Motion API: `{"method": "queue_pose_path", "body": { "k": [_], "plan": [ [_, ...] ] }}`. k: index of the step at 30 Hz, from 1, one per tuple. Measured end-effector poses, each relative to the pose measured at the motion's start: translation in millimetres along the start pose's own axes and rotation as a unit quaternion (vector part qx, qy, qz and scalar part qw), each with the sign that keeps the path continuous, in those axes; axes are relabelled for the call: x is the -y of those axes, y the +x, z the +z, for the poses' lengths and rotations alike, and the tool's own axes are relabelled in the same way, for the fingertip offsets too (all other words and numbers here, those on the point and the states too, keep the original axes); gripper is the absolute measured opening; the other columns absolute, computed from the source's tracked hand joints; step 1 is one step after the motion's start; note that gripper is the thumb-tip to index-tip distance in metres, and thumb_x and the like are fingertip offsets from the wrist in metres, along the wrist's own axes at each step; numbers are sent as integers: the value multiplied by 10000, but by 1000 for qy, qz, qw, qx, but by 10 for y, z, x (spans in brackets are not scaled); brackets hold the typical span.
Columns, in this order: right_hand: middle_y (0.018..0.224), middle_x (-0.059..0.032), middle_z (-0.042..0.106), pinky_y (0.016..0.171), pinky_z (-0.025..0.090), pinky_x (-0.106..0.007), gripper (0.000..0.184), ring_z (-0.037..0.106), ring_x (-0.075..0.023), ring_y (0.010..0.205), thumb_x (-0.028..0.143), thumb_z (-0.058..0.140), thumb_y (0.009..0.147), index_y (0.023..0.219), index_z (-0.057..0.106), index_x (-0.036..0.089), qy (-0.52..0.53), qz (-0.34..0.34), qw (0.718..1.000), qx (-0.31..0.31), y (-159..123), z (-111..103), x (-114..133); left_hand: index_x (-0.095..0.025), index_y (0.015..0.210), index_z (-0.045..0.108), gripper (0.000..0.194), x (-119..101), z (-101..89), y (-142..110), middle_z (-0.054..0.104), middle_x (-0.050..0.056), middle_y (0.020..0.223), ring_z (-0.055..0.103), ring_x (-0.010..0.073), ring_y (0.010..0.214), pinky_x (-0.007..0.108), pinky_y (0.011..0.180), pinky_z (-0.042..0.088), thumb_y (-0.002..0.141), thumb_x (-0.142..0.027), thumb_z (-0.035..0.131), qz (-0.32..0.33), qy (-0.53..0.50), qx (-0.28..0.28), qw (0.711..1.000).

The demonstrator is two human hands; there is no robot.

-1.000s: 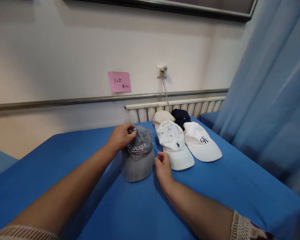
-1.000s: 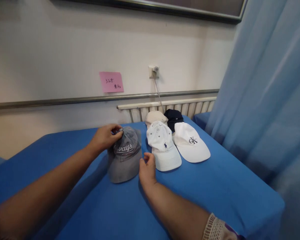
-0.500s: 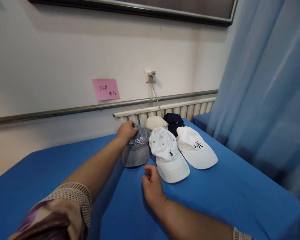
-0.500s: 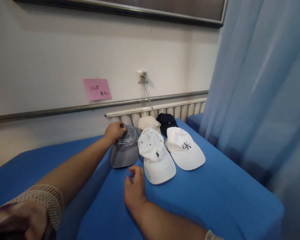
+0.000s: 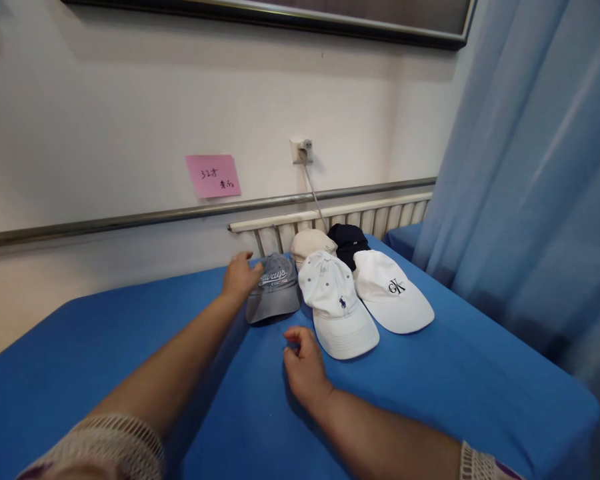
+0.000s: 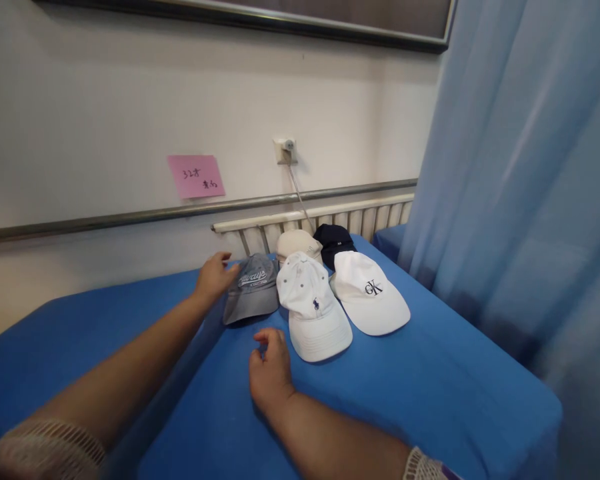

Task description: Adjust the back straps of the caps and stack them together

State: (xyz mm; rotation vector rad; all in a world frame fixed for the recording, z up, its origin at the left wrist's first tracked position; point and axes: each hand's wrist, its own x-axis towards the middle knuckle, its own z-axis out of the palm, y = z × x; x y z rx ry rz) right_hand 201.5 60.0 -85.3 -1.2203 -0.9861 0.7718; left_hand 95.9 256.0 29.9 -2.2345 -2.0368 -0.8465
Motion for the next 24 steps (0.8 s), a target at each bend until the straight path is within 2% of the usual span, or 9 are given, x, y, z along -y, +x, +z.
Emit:
{"method": "queue_pose_path", "body": {
  "k": [4,8,12,17,21,24],
  "plan": [
    [984,-46,646,883,502,-326,300,628,-190,945,61,503,709,948,625,195,-11,-18,999,28,-20,10,-11,-30,1307,543,518,341,96,-613,647,238,1266,667,301,1093,376,912,517,884,-329,532,-72,-24,3,997],
    [997,-54,646,880,511,-336,286,633,-196,955,65,505,717,947,618,194,-17,-21,999,44,-40,10,-13,-62,1284,570,555,468,179,-1025,680,198,1223,688,279,1038,348,869,535,868,-429,580,-75,-51,34,995],
    [994,-60,650,886,512,-351,278,637,-201,950,72,509,722,951,616,187,-21,-9,998,60,-39,6,-34,-102,1270,593,533,427,167,-1150,692,152,1187,700,241,954,330,847,541,873,-457,578,-30,-60,62,996],
    [981,-51,656,860,521,-333,267,643,-192,934,75,504,721,931,619,194,-17,-11,997,77,-43,25,-89,-173,1211,625,449,415,131,-1217,650,125,1206,623,272,1101,363,962,479,789,-311,691,72,-25,82,994],
    [969,-44,659,842,527,-326,255,645,-186,915,75,512,714,908,619,201,-20,-19,996,87,-58,30,-103,-175,1119,615,295,387,135,-1232,628,124,1119,595,283,1077,386,932,461,826,-167,581,121,13,77,990],
    [961,-40,660,842,526,-334,240,643,-187,905,80,520,715,896,617,204,-31,-24,995,96,-63,18,-94,-174,1001,602,193,317,156,-1244,616,117,1040,590,277,1024,382,892,459,832,-120,528,147,31,76,986]
  ]
}}
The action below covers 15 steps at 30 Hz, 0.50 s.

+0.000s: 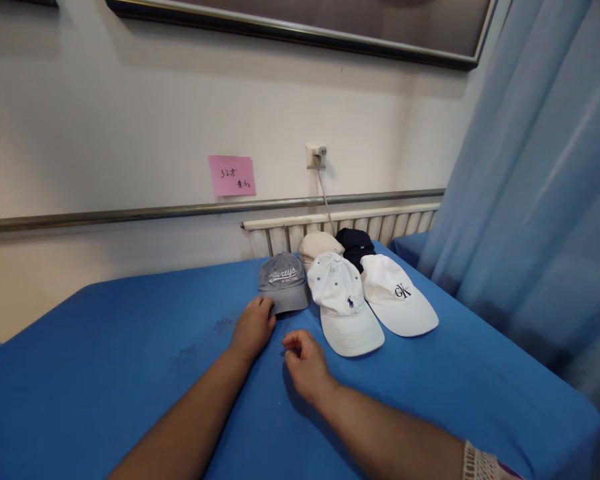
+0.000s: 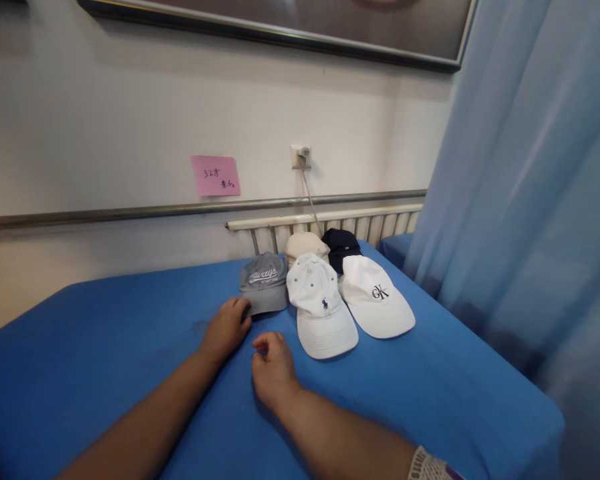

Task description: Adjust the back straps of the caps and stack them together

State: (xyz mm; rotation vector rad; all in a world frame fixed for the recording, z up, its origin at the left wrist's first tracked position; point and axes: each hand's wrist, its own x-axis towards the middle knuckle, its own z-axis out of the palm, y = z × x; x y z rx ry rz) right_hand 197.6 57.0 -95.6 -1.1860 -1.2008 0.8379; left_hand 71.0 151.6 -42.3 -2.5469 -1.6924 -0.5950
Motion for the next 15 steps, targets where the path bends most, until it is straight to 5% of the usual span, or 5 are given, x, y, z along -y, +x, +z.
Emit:
{"method": "queue_pose_path", "body": {
  "k": [7,15],
  "plan": [
    [955,-48,657,841,523,-346,229,643,-195,902,77,511,724,890,611,199,-23,-3,999,36,-11,-22,22,-185,911,553,138,-148,96,-35,595,102,1007,573,259,985,371,867,460,840,-92,481,36,1,-2,999],
    [946,-39,666,863,508,-350,210,642,-200,908,76,534,729,873,614,205,-48,-5,996,69,-7,-50,14,-179,1020,591,173,-59,136,-94,623,96,1046,605,239,1006,360,892,478,860,-150,531,21,-53,-1,998]
  ]
}}
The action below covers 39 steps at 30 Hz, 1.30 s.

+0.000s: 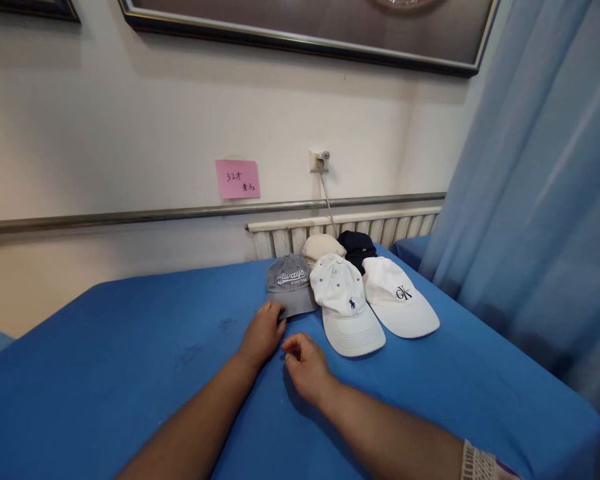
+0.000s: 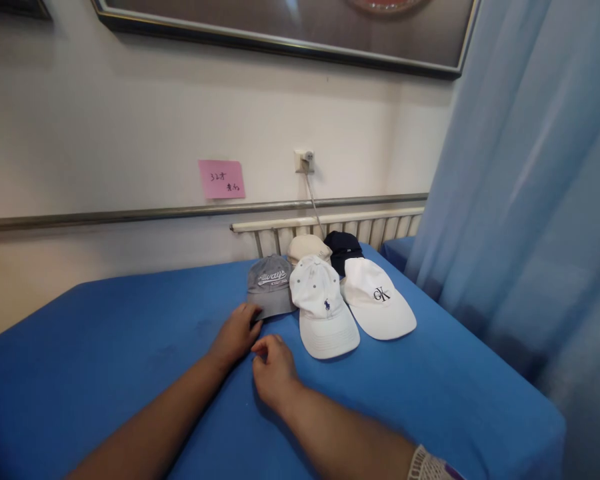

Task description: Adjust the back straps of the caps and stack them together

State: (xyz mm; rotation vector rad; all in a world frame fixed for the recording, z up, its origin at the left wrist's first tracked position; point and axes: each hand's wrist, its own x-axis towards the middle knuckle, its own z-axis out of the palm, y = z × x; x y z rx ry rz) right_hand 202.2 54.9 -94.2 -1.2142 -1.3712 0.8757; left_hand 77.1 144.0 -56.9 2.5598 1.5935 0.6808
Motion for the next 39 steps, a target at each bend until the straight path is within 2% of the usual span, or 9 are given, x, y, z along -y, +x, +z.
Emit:
{"method": "queue_pose_path", "body": {
  "k": [7,11,15,19,22,25,30,35,39],
  "plan": [
    [876,-22,683,826,512,-333,213,646,-187,841,66,517,740,850,636,204,0,-8,1000,10,23,15,-63,-175,1126,608,261,-10,-164,-309,705,93,1017,665,231,967,340,856,496,889,-217,505,-36,-50,12,998],
    [863,-27,701,798,514,-327,206,654,-191,817,74,512,745,835,646,202,14,-12,1000,17,24,5,-103,-188,1114,625,270,-66,-314,-628,724,61,907,675,212,852,310,767,472,899,-273,485,-50,-82,64,993],
    [837,-17,704,775,504,-309,179,656,-191,804,102,543,734,826,657,204,31,0,999,21,13,-20,-114,-200,973,649,250,-98,-454,-838,715,43,851,644,200,787,291,705,420,907,-363,472,-62,-101,102,988],
    [768,-17,683,723,473,-299,84,629,-188,746,253,591,798,790,654,197,33,9,999,30,15,-63,-69,-196,767,599,354,-95,-547,-850,663,29,719,587,188,688,282,629,365,914,-472,431,-95,-100,102,985],
    [730,-29,674,701,457,-304,295,619,-195,729,455,578,854,738,641,191,42,24,998,27,24,-103,-1,-202,685,547,438,-92,-591,-820,612,17,657,545,183,652,282,603,332,917,-543,398,-104,-101,91,985],
    [744,-59,693,673,460,-302,473,641,-202,726,617,527,860,728,647,180,93,99,991,6,0,-137,63,-204,651,510,476,-108,-629,-846,574,6,634,515,175,633,283,597,315,920,-573,377,-102,-116,84,984],
    [802,-90,697,594,463,-268,519,669,-186,699,672,553,829,751,660,170,243,198,950,-16,-174,-194,62,-200,667,513,430,-186,-691,-1070,581,-1,651,506,164,629,278,597,312,900,-549,421,-92,-133,149,976],
    [736,-85,677,570,486,-269,560,653,-180,656,733,591,773,724,640,177,262,182,947,-26,-347,-268,33,-201,730,562,335,-282,-753,-1291,624,15,705,529,177,666,279,604,310,885,-479,458,-85,-110,180,974],
    [636,-60,647,473,429,-248,694,575,-142,511,859,518,715,699,624,173,170,139,974,49,-347,-315,60,-204,768,592,286,-255,-752,-1306,625,8,724,519,171,675,268,605,316,858,-456,492,-81,-134,188,970]
  ]
}}
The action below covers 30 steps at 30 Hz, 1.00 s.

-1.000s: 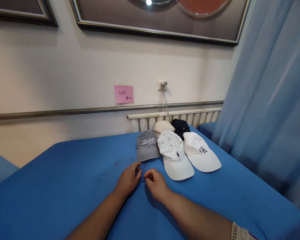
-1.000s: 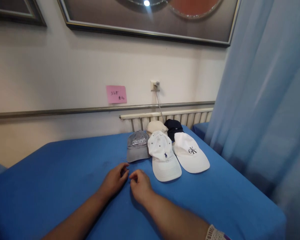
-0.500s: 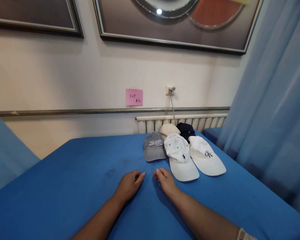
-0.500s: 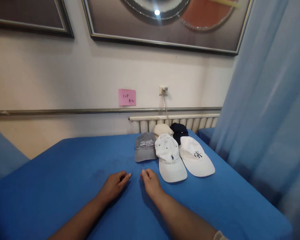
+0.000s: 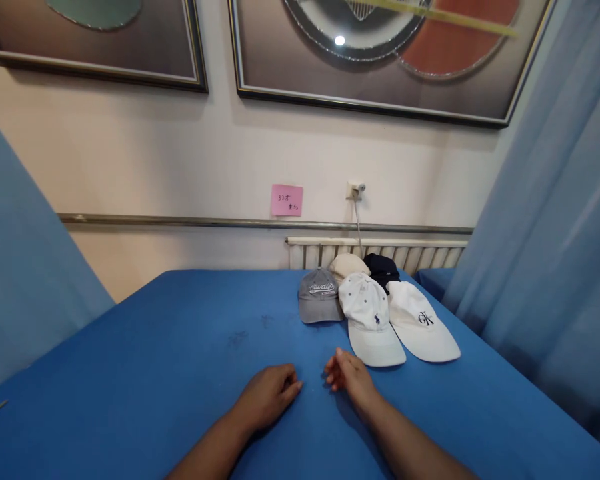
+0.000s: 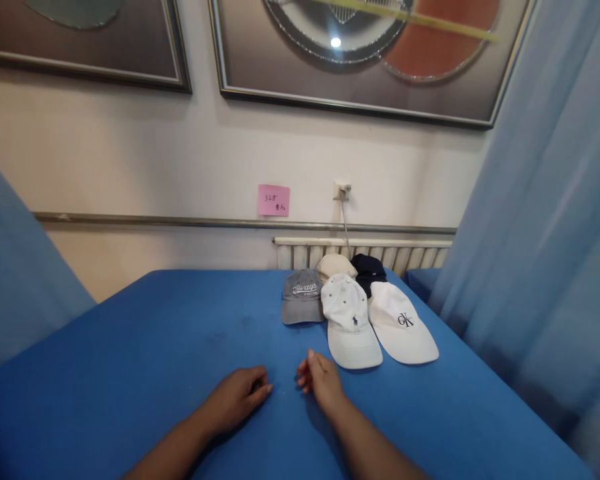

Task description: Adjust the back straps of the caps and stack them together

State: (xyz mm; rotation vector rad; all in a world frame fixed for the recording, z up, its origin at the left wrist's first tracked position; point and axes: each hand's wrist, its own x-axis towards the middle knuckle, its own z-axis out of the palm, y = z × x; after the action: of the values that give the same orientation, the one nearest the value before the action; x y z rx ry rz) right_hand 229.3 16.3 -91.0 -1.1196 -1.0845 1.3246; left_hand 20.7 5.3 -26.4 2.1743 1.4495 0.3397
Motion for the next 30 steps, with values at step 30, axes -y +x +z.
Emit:
{"method": "queue_pose_path", "body": {
  "k": [30],
  "plan": [
    [648,-63,646,474,419,-252,785,575,-149,511,919,385,736,697,628,174,-40,28,998,47,62,-112,198,-168,848,609,347,164,-228,137,558,-7,697,477,145,638,262,609,389,793,-506,551,-52,-236,52,969]
  ]
}}
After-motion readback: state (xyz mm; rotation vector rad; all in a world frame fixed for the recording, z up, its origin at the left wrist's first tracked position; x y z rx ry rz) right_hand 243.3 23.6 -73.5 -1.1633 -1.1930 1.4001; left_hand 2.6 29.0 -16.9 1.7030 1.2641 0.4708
